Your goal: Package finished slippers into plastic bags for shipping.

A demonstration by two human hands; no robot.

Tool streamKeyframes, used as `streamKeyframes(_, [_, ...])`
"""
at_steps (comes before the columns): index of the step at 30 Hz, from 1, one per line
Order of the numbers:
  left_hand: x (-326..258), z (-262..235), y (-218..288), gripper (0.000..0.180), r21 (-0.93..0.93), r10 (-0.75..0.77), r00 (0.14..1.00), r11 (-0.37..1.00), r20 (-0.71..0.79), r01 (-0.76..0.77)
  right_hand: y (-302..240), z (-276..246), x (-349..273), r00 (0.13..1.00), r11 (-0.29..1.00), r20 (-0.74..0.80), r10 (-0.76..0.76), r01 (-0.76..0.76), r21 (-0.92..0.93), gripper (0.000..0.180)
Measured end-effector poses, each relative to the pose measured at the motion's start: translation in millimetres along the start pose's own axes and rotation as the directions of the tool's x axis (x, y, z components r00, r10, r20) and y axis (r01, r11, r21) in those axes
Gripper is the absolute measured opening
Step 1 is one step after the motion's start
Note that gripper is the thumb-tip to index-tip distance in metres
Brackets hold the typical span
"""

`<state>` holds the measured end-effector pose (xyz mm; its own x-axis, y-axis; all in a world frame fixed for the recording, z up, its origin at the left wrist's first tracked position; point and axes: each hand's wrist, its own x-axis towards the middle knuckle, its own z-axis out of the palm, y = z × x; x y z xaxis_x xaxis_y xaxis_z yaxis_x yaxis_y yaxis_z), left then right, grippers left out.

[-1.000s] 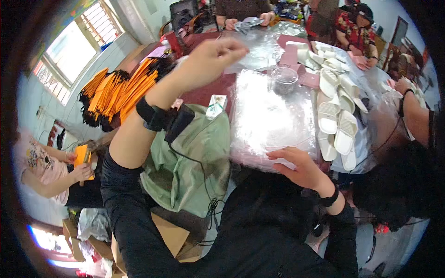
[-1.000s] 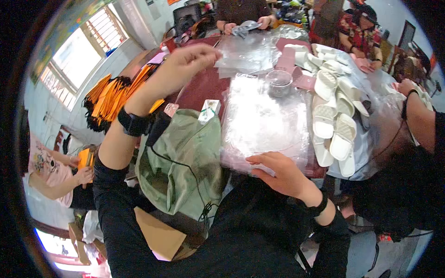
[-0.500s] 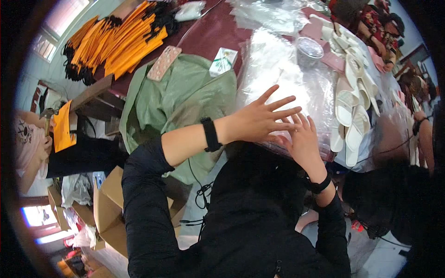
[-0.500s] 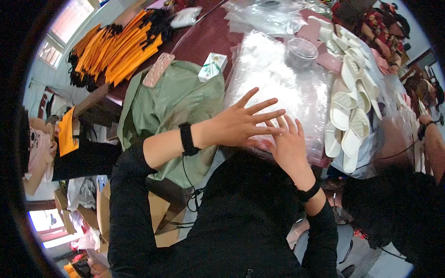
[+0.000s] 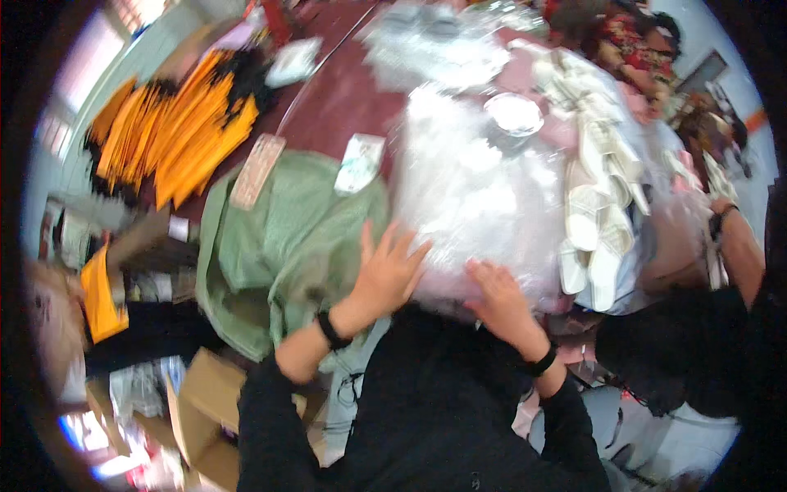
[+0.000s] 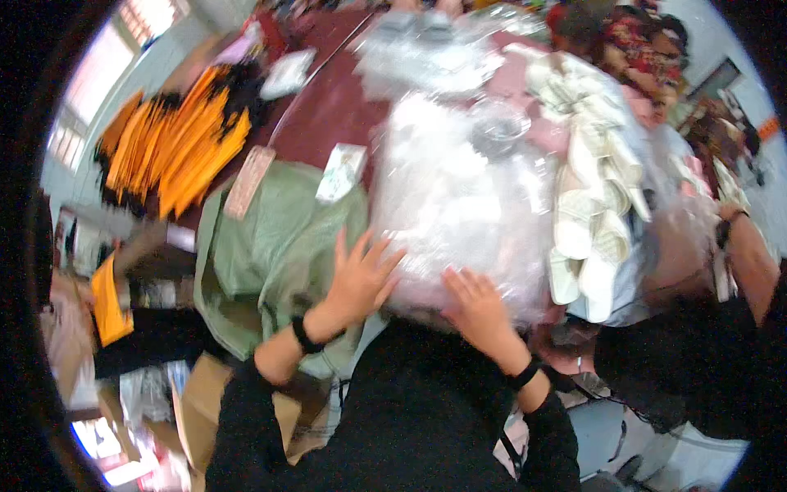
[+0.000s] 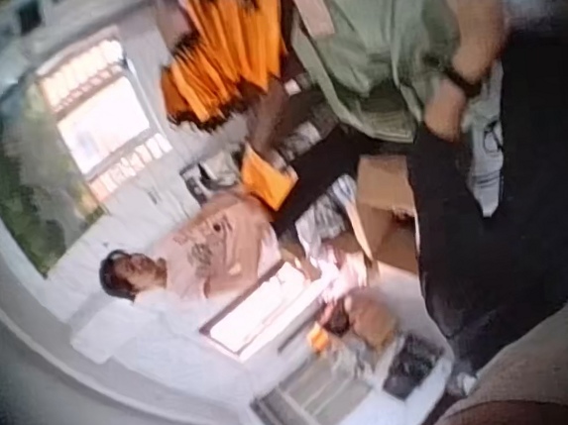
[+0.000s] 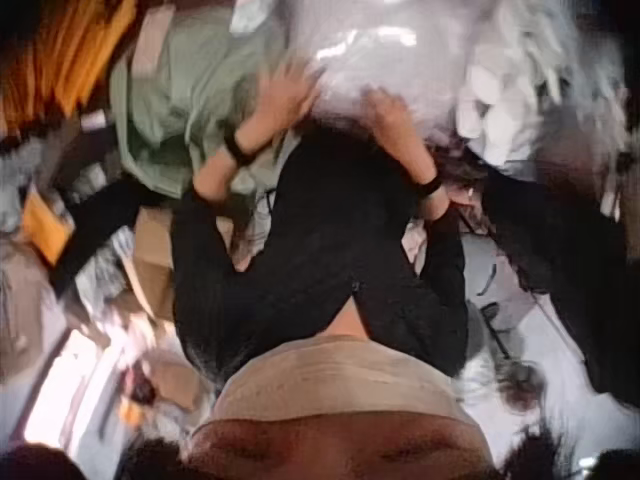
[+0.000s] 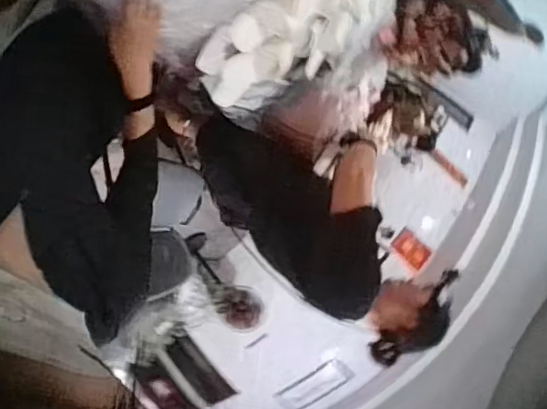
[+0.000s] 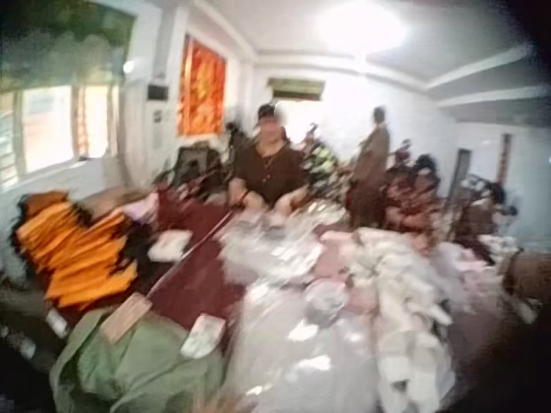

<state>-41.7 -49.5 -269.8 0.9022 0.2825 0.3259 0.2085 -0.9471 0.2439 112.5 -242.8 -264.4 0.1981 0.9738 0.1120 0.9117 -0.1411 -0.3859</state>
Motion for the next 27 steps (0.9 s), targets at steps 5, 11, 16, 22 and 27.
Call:
streamKeyframes(5, [-6,6,16,0.04,-0.015,-0.067,0.997,0.998,0.033,0.067,7,-15,-14,0.994,0.999,-0.102,-0.044,0.042,-0.022,0.061])
streamKeyframes(11, [-13,3,24,0.041,0.078,-0.02,0.999,0.997,-0.049,0.024,27,-55,-81,0.939,0.991,-0.329,0.105,-0.125,-0.041,0.06])
streamKeyframes(16, [14,4,9,0.055,0.129,0.133,0.969,0.978,0.21,-0.163,51,-71,-72,0.971,0.964,-0.032,0.236,-0.239,-0.117,0.045])
streamKeyframes(22, [45,8,21,0.07,0.08,0.203,0.941,0.969,0.272,-0.233,77,-152,37,0.857,0.97,-0.455,0.242,-0.216,0.109,0.052])
streamKeyframes(27, [38,35,29,0.068,0.032,0.241,0.92,0.964,0.309,-0.263,119,-87,158,0.854,0.953,-0.493,0.164,-0.267,-0.146,0.067])
